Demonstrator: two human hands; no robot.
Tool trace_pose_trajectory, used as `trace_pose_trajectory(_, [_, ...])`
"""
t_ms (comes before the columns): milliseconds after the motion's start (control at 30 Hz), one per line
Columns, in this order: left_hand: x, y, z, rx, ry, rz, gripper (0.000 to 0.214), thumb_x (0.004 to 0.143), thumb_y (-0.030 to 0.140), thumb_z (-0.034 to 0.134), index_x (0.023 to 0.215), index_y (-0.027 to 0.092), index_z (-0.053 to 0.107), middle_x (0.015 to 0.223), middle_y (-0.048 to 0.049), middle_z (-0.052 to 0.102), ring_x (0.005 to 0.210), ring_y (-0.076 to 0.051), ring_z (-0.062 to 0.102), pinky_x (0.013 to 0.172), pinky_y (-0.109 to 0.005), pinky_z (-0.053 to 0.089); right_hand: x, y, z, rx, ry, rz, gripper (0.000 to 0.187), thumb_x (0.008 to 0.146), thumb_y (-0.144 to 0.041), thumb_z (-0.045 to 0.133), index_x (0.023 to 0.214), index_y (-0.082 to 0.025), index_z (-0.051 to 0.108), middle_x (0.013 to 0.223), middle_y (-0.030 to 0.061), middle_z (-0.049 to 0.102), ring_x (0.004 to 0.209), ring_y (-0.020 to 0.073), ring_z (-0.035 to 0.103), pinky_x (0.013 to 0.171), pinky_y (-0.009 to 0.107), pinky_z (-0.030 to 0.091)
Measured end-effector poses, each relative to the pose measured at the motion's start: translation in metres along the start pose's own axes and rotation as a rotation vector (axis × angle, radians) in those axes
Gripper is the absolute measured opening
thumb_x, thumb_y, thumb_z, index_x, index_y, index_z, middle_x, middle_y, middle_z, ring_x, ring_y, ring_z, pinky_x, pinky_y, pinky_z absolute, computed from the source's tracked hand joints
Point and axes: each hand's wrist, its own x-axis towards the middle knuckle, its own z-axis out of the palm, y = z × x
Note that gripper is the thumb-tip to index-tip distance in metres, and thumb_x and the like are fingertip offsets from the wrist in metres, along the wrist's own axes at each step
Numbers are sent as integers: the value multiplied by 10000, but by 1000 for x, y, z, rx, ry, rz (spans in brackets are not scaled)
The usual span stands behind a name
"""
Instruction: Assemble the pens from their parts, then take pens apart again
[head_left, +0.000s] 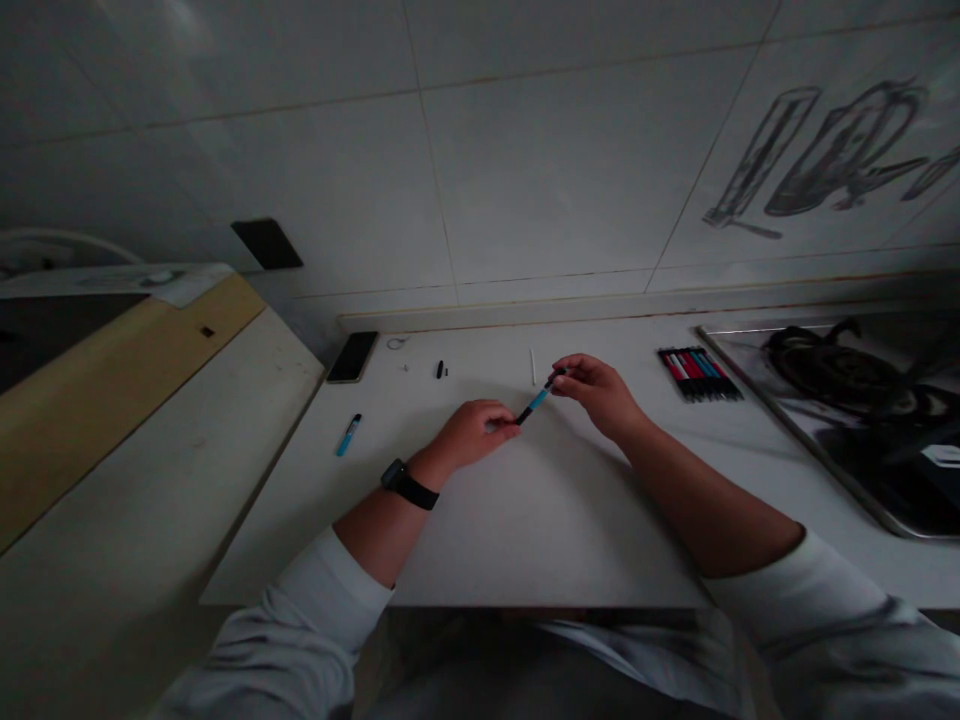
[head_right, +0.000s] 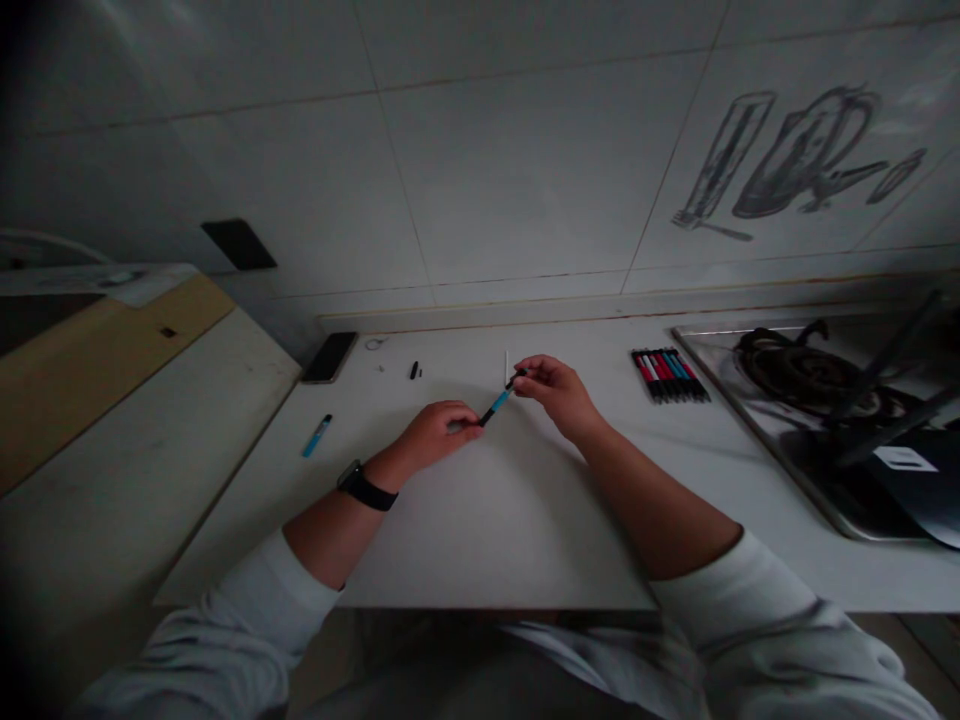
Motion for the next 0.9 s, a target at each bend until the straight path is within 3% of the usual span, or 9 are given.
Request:
trace_pose_trajectory(133, [-2,2,0,-118,-18,1,357,1000,483,544,1098,198,734,1035,-74,756,969,-198,695,892,-325,523,-1,-2,4,176,92,32,482,723,-442,859,1087,-285,584,886,-36,670,784,147,685,772,365,622])
trace_pose_trajectory(267, [-4,-6,-1,-171,9,-54,516,1048,557,377,1227,189,691,1023,-85,752,1001,-204,696,933,-354,523,3,-1,-5,143,171,7,454,742,-468,826,1030,-286,526,865,-51,646,710,122,646,676,302,599])
trace_pose_trajectory(567, [-3,-8,0,-149,24,-74,577,1055,578,299,1206,195,703,1045,-95,753,1021,-212,697,964,-375,530,8,-2,-12,74,145,-18,389,761,-471,794,948,-261,525,824,-44,611,669,110,610,666,293,584])
trace_pose_trajectory(900, [-3,-10,2,-142,12,-84,562,1065,542,301,1135,188,732,1072,-97,762,1017,-201,709,931,-355,549,16,-10,-36,102,329,-103,356,740,-414,802,939,-272,544,816,-49,627,697,106,616,675,260,576])
